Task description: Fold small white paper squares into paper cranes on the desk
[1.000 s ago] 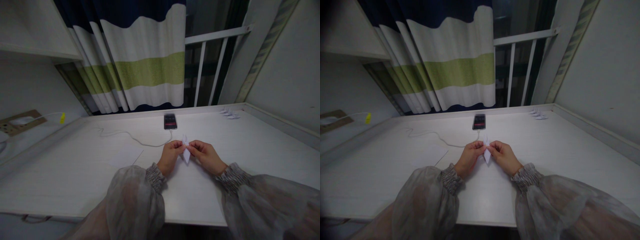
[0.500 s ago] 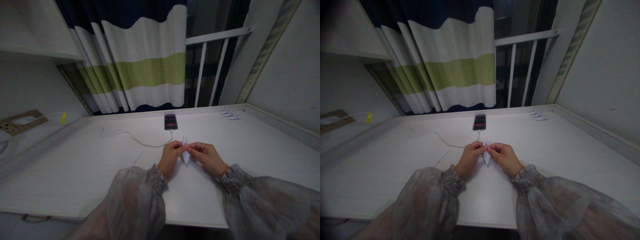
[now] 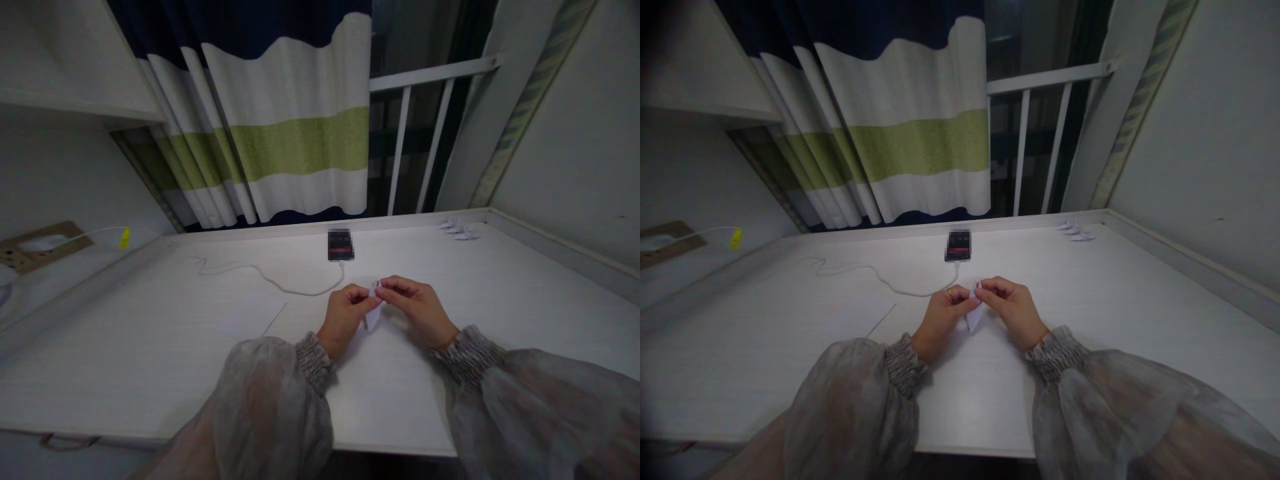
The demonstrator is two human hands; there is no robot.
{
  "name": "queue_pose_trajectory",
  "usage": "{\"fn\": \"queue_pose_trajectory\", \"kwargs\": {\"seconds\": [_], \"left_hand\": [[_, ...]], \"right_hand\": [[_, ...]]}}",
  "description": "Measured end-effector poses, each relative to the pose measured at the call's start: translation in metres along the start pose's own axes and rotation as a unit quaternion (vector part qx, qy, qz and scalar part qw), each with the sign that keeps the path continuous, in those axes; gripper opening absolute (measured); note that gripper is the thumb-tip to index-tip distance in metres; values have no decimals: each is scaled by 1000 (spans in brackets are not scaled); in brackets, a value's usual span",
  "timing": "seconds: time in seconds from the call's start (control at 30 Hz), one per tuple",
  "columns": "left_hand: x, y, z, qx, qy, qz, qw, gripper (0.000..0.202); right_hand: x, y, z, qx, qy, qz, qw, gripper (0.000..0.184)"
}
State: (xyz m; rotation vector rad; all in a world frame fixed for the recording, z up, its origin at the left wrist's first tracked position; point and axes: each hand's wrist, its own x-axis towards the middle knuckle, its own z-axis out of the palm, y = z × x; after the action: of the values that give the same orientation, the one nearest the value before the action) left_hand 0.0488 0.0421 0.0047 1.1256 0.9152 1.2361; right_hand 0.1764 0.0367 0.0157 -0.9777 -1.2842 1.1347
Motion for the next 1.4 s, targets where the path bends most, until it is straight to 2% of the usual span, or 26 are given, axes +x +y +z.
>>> {"fn": "queue_pose_trajectory", "kwargs": {"seconds": [0.67, 0.87, 1.03, 1.23, 1.4], "left_hand": [[-1, -1, -2, -1, -29, 42, 999, 11], [0, -3, -2, 62, -36, 43, 997, 15], [-1, -3, -2, 89, -47, 53, 994, 17], [0, -7, -4, 154, -42, 62, 985, 19], [0, -6, -3, 139, -52, 51, 988, 19]], "right_hand": [[0, 1, -1, -33, -4, -27, 999, 21], [1, 0, -2, -36, -3, -16, 999, 23], [3, 0, -3, -10, 32, 2, 999, 22], [5, -2, -5, -24, 35, 3, 999, 20], [3, -6, -5, -46, 41, -3, 998, 22]]}}
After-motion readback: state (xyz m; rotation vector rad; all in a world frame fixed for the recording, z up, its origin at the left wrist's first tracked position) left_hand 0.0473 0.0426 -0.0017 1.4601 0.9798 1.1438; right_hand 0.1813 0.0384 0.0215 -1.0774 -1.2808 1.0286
